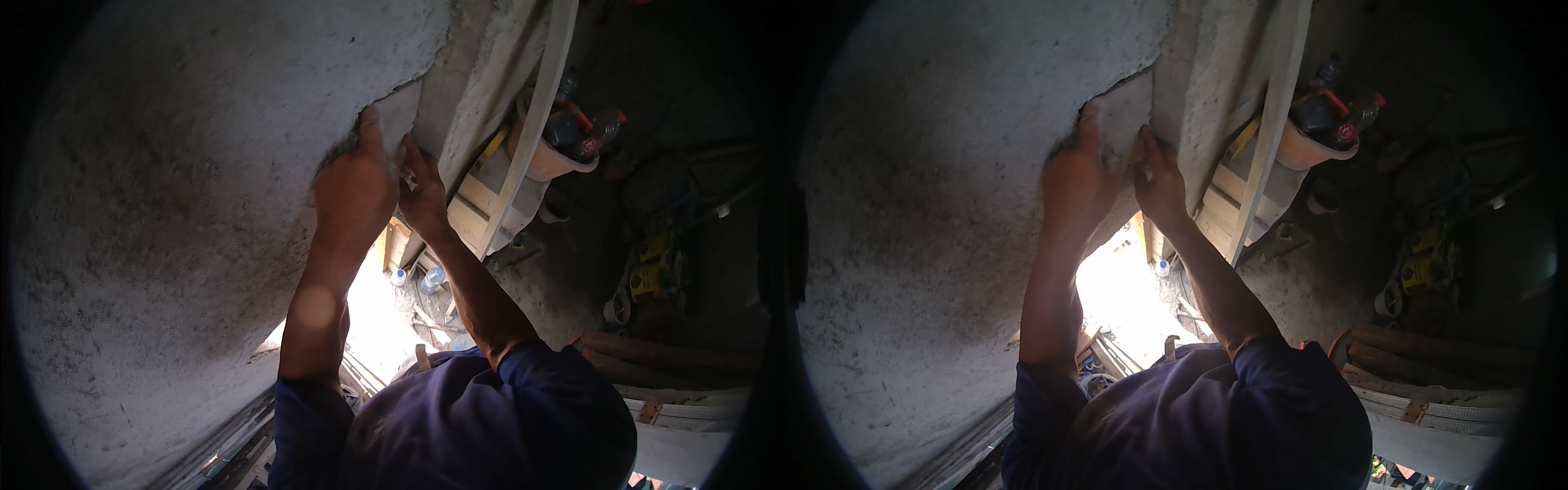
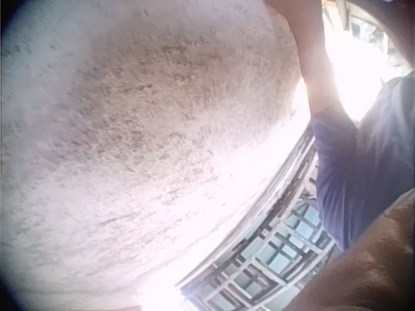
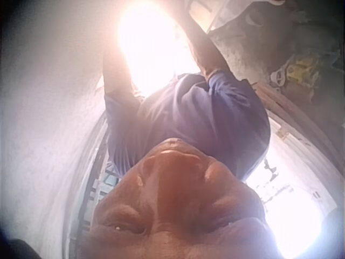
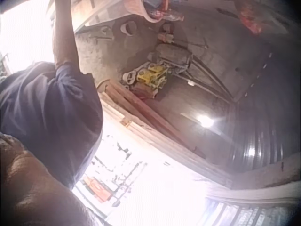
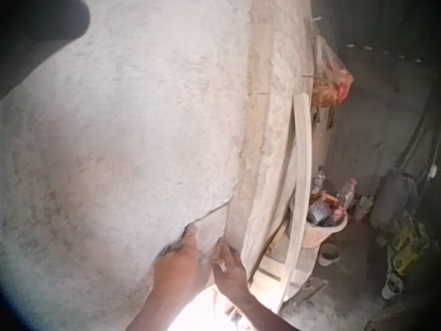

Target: The person mixes dry cement with a hoe, then uses a trowel to scoop mortar and apply it to a ceiling surface. They also place a rectangular tile into a gap in the ceiling and smooth the mortar around it.

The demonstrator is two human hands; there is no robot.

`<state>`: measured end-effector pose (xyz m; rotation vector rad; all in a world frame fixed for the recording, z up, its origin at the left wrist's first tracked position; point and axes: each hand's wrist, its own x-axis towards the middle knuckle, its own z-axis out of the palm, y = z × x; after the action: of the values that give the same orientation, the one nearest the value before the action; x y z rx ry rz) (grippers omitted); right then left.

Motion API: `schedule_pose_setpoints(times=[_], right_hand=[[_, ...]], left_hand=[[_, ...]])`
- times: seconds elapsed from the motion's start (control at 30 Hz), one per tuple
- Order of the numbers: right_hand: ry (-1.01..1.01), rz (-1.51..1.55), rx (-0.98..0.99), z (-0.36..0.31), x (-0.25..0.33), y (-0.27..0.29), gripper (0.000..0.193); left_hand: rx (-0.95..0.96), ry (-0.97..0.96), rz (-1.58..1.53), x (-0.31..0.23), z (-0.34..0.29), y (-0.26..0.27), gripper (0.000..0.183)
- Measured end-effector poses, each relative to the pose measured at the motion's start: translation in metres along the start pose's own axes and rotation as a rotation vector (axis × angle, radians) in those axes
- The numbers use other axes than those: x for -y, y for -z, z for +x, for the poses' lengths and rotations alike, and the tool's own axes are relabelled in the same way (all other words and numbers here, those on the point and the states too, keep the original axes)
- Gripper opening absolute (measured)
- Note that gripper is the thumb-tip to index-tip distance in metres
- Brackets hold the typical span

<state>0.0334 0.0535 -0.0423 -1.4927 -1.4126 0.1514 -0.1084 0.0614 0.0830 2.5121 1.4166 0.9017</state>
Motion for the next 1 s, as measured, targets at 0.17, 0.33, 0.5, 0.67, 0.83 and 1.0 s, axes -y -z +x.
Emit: schedule_pose_setpoints(times=[0.17, 0.33, 0.5, 0.67, 0.83, 1.0], right_hand=[[-0.083, 0.236, -0.031, -0.010, -0.024, 0.008, 0.065], [-0.063, 0.221, -0.052, -0.005, 0.001, 0.039, 0.062], [0.020, 0.159, 0.007, 0.022, 0.025, 0.072, 0.055], [0.122, -0.148, 0.133, 0.060, 0.061, 0.097, 0.059], [0.150, -0.320, 0.135, 0.079, 0.066, 0.104, 0.056], [0.169, -0.327, 0.165, 0.085, 0.071, 0.106, 0.052]], left_hand=[[-0.028, 0.011, 0.042, -0.002, -0.003, -0.002, 0.071], [-0.054, 0.016, 0.016, -0.003, -0.003, 0.002, 0.068], [-0.026, 0.031, 0.045, -0.009, -0.001, 0.002, 0.061], [-0.053, 0.031, 0.018, -0.005, -0.001, 0.001, 0.059], [0.060, 0.090, 0.024, -0.016, 0.000, 0.009, 0.061], [-0.084, -0.039, 0.086, -0.002, -0.002, 0.000, 0.063]])
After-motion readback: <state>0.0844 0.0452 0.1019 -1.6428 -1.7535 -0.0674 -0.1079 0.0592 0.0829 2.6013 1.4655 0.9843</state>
